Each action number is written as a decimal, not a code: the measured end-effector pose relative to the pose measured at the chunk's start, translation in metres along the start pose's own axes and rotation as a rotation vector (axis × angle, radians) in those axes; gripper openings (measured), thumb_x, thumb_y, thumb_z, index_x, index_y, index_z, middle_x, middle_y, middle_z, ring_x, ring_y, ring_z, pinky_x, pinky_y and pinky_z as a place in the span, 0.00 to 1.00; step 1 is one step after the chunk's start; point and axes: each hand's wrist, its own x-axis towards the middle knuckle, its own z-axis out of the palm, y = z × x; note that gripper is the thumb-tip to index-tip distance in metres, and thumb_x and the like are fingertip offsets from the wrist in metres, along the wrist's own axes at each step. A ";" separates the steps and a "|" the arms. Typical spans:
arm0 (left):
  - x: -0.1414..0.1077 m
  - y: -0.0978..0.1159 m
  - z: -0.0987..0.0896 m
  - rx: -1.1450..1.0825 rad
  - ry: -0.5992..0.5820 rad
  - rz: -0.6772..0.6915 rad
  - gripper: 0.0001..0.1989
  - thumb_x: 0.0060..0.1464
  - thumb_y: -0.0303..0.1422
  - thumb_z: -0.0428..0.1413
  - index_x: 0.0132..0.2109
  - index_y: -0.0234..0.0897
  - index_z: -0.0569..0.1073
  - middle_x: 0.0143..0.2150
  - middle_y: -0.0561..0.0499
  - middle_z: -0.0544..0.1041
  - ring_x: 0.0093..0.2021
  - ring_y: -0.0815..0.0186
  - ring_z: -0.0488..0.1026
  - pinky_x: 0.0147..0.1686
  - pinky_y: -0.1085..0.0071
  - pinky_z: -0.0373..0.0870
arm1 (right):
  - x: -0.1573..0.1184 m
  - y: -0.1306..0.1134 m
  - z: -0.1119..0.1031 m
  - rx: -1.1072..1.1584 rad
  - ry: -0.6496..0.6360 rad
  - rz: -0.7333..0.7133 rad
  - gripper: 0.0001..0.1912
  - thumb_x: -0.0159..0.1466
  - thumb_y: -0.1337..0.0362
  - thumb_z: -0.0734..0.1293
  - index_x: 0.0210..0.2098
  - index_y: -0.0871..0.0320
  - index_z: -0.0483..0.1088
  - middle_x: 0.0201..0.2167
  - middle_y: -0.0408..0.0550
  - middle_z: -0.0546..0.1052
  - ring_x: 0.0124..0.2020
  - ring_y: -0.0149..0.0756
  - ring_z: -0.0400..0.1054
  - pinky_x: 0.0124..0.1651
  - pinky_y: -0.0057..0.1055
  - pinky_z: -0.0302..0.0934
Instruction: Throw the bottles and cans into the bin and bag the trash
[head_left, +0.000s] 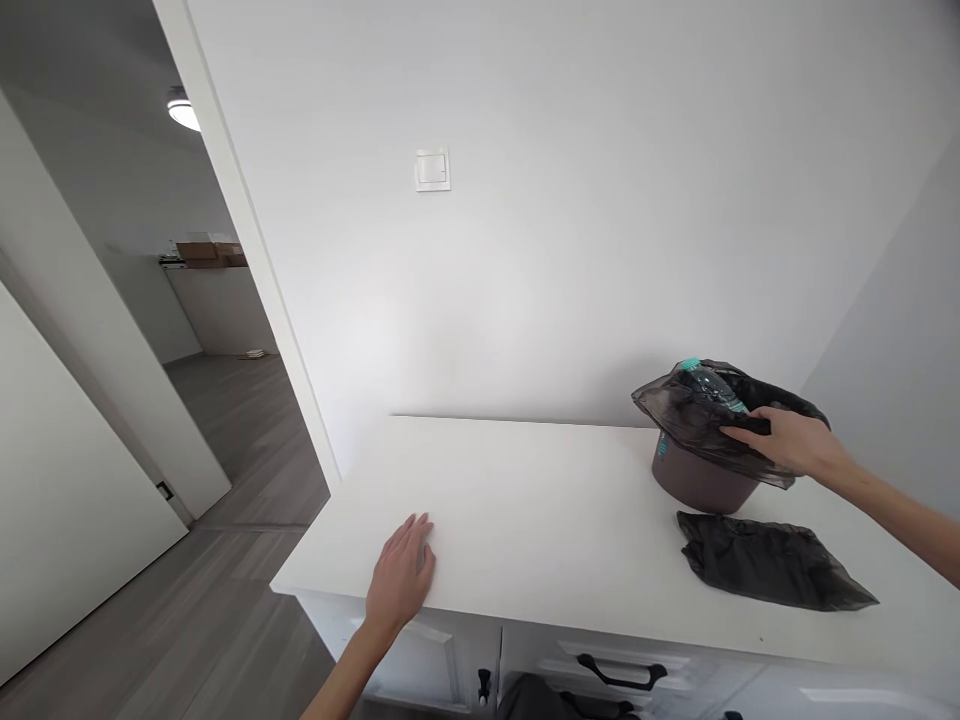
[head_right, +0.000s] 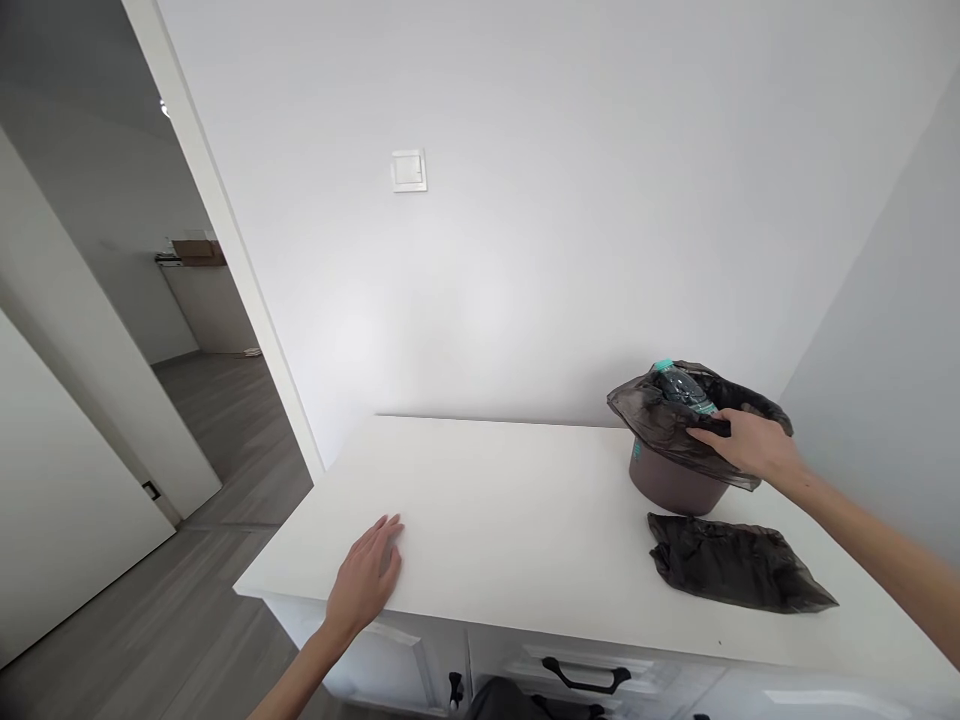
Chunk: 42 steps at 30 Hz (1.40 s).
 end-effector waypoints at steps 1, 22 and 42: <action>-0.001 0.000 0.000 -0.011 -0.002 -0.002 0.19 0.67 0.34 0.45 0.60 0.43 0.72 0.67 0.50 0.73 0.71 0.55 0.64 0.66 0.51 0.66 | -0.001 -0.006 -0.003 0.026 -0.062 0.060 0.36 0.61 0.38 0.63 0.51 0.65 0.76 0.28 0.63 0.79 0.31 0.57 0.73 0.33 0.44 0.61; -0.006 0.002 -0.004 -0.054 0.020 -0.006 0.19 0.66 0.32 0.45 0.59 0.42 0.74 0.66 0.49 0.74 0.70 0.56 0.65 0.67 0.51 0.66 | -0.054 -0.082 -0.031 0.217 -0.116 -0.205 0.28 0.67 0.45 0.60 0.59 0.56 0.65 0.53 0.58 0.78 0.35 0.46 0.77 0.39 0.40 0.68; 0.010 0.013 -0.010 0.020 -0.019 -0.031 0.20 0.66 0.36 0.44 0.58 0.45 0.73 0.65 0.52 0.74 0.69 0.55 0.67 0.64 0.52 0.69 | -0.029 -0.043 -0.017 0.254 0.045 -0.223 0.40 0.67 0.31 0.53 0.50 0.56 0.77 0.46 0.54 0.76 0.35 0.42 0.72 0.41 0.41 0.67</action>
